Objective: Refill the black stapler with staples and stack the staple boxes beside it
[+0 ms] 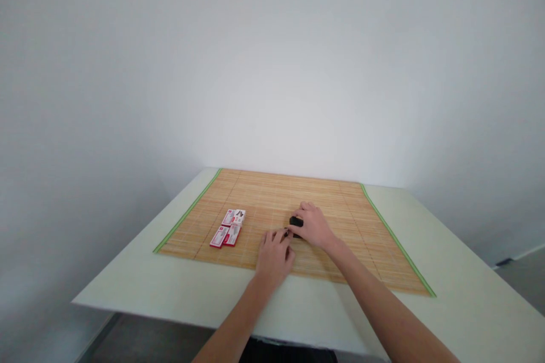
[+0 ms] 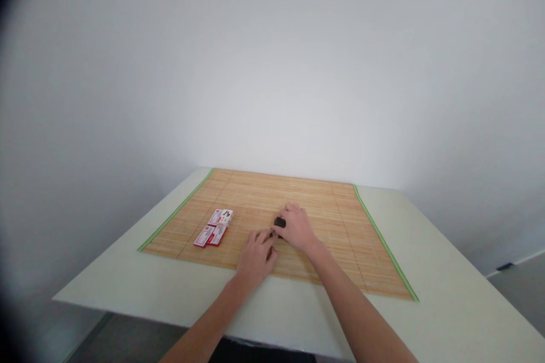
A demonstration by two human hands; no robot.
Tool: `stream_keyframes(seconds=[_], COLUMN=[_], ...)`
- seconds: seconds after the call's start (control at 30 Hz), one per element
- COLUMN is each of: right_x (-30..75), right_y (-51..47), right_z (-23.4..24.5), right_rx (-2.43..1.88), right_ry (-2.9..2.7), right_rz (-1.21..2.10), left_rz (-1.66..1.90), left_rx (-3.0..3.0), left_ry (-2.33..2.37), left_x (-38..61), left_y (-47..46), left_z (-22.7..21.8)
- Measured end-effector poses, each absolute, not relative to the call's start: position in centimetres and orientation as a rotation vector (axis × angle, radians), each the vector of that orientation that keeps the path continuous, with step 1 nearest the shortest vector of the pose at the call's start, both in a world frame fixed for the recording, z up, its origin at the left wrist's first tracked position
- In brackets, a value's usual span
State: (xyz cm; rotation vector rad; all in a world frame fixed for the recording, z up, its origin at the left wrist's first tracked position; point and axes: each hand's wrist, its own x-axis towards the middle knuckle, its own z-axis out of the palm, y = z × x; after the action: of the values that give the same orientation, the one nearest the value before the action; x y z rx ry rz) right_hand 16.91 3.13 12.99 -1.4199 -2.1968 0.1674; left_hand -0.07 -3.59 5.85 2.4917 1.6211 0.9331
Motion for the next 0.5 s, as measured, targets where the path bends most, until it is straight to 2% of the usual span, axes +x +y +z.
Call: stream_keyframes(seconds=[0.07, 0.2, 0.37, 0.5], right_x=[18.4, 22.0, 24.6, 25.6], right_y=[2.7, 0.5, -2.1, -2.6], right_z=[13.9, 13.4, 8.4, 5.2], right_rx=[-1.440, -1.526, -1.541, -1.606], right_ry=[-2.148, -1.869, -1.353, -1.148], right_rz=[0.125, 0.257, 0.262, 0.375], left_rz=[0.947, 0.979, 1.016, 1.020], left_rx=[2.486, 2.460, 2.428, 2.419], left_ry=[1.616, 1.613, 1.622, 1.624], left_x=[0.0, 0.1, 0.1, 0.0], left_y=[-3.6, -3.6, -3.5, -3.4], left_z=[5.9, 6.0, 5.8, 5.7])
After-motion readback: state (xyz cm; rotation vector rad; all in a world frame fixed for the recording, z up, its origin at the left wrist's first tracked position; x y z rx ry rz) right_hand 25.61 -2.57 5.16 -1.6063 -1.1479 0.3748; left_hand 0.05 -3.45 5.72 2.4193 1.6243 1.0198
